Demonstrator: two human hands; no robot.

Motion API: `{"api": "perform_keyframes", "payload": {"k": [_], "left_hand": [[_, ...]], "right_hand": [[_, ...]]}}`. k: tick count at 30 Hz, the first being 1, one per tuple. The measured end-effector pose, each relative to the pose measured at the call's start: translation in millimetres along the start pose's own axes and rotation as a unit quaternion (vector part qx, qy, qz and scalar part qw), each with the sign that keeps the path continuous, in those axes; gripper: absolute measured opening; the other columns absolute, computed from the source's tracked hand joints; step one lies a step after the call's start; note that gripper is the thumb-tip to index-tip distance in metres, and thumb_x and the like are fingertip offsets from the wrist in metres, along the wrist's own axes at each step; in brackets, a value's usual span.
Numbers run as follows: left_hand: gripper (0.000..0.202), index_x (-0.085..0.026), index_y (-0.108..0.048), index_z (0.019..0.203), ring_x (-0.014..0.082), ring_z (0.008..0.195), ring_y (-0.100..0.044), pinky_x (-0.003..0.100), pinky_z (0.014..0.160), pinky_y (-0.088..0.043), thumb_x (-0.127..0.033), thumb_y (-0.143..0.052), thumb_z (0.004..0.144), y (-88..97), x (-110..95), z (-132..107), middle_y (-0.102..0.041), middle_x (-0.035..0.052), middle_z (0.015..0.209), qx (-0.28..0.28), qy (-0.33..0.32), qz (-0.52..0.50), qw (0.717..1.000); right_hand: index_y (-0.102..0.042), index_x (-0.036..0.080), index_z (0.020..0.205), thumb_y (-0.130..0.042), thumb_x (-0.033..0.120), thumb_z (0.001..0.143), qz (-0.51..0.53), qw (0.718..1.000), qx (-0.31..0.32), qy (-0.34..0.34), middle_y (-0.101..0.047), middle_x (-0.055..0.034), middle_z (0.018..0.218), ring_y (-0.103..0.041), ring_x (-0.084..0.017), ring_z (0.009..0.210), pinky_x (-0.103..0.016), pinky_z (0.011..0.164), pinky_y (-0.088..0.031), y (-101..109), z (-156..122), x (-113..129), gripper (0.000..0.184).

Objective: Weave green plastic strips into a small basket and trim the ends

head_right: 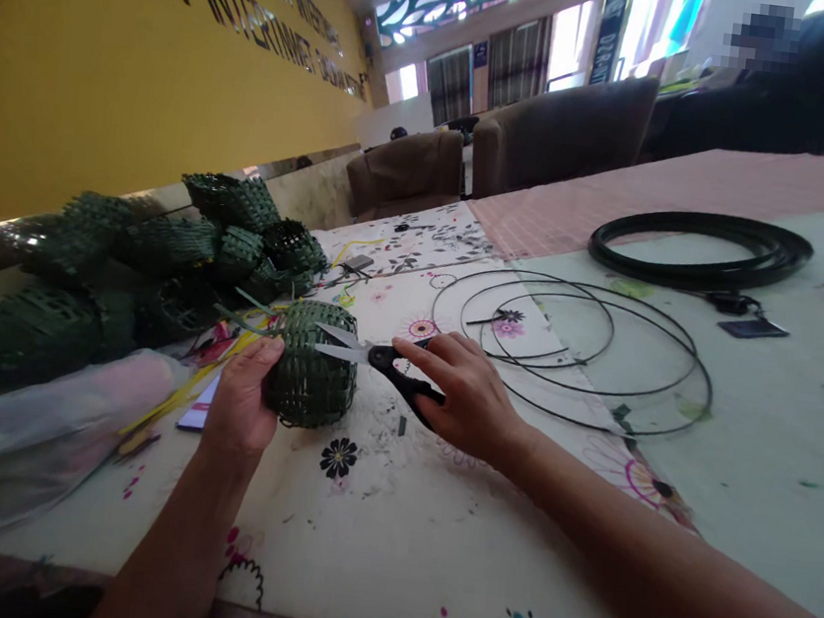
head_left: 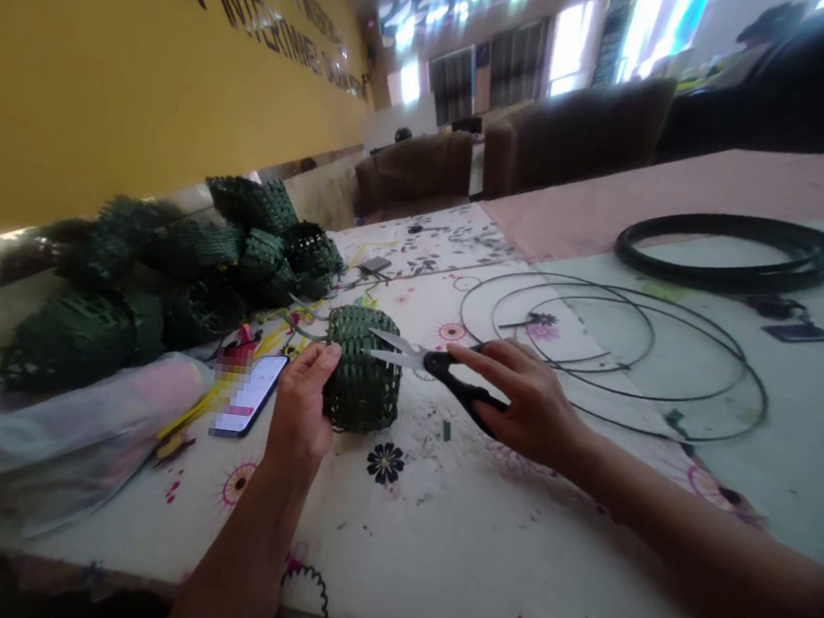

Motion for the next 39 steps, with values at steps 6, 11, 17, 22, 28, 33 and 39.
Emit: {"api": "perform_keyframes", "payload": {"k": [6,11,17,22,28,33,39], "left_hand": [[0.035,-0.016,-0.048,0.063,0.0076,0.059,-0.043,0.018,0.056,-0.037,-0.034,-0.076,0.075,8.8,-11,3,-0.045,-0.0046,0.063,-0.035,-0.09,0.049,0.994],[0.032,-0.016,-0.063,0.078,0.0129,0.075,-0.057,0.025,0.072,-0.047,-0.045,-0.075,0.072,29.6,-10,19,-0.061,-0.0007,0.078,-0.091,-0.076,-0.054,0.991],[0.022,-0.018,-0.062,0.08,0.0117,0.075,-0.049,0.022,0.071,-0.041,-0.034,-0.075,0.073,13.6,-19,19,-0.052,-0.0019,0.08,0.031,-0.092,0.083,0.992],[0.016,-0.018,-0.062,0.083,0.0144,0.084,-0.049,0.025,0.077,-0.041,-0.033,-0.067,0.084,-21.3,-34,-1,-0.049,0.0027,0.093,0.159,-0.212,0.327,0.907],[0.035,-0.022,-0.063,0.111,0.0189,0.092,-0.057,0.029,0.078,-0.047,-0.037,-0.073,0.082,-65.2,-7,-33,-0.058,0.0065,0.11,0.314,-0.216,0.433,0.817],[0.062,-0.024,-0.052,0.135,0.026,0.107,-0.059,0.041,0.097,-0.043,-0.036,-0.076,0.079,-72.7,-2,-40,-0.063,0.0087,0.115,0.329,-0.242,0.492,0.769],[0.041,-0.026,-0.066,0.112,0.0271,0.115,-0.059,0.056,0.119,-0.01,-0.038,-0.079,0.075,-63.0,3,-29,-0.067,0.0054,0.116,0.378,-0.213,0.502,0.748]], "right_hand": [[-0.056,0.016,0.134,-0.057,0.009,0.083,-0.052,0.998,-0.003,0.026,-0.064,-0.0118,0.097,-0.056,-0.024,0.087,-0.038,0.076,-0.047,7,5,3,0.051],[-0.06,0.016,0.133,-0.055,0.014,0.084,-0.081,0.994,0.022,-0.065,-0.064,-0.0116,0.093,-0.057,-0.024,0.084,-0.036,0.073,-0.045,3,2,-24,0.05],[-0.064,0.019,0.131,-0.06,0.016,0.074,-0.102,0.948,0.177,-0.246,-0.066,-0.0096,0.086,-0.057,-0.023,0.076,-0.031,0.066,-0.039,-26,-18,-66,0.057],[-0.056,0.018,0.141,-0.064,0.022,0.073,-0.1,0.912,0.285,-0.279,-0.068,-0.0124,0.096,-0.061,-0.028,0.09,-0.034,0.076,-0.043,-45,-32,-68,0.068],[-0.059,0.015,0.137,-0.062,0.026,0.083,-0.117,0.896,0.338,-0.262,-0.065,-0.0178,0.111,-0.061,-0.032,0.105,-0.038,0.088,-0.044,-46,-34,-59,0.055],[-0.072,0.018,0.113,-0.058,0.024,0.087,-0.164,0.897,0.345,-0.223,-0.067,-0.0146,0.097,-0.064,-0.029,0.089,-0.036,0.074,-0.044,-39,-27,-56,0.031],[-0.055,0.02,0.138,-0.061,0.022,0.086,-0.102,0.931,0.276,-0.217,-0.066,-0.0127,0.109,-0.065,-0.024,0.09,-0.033,0.077,-0.045,-32,-17,-50,0.053]]}}
Point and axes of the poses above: each hand's wrist, its own z-axis towards the middle knuckle, its own y-axis out of the back of the hand, x = y × z, the point moved 9 cm from there along z, towards the middle knuckle
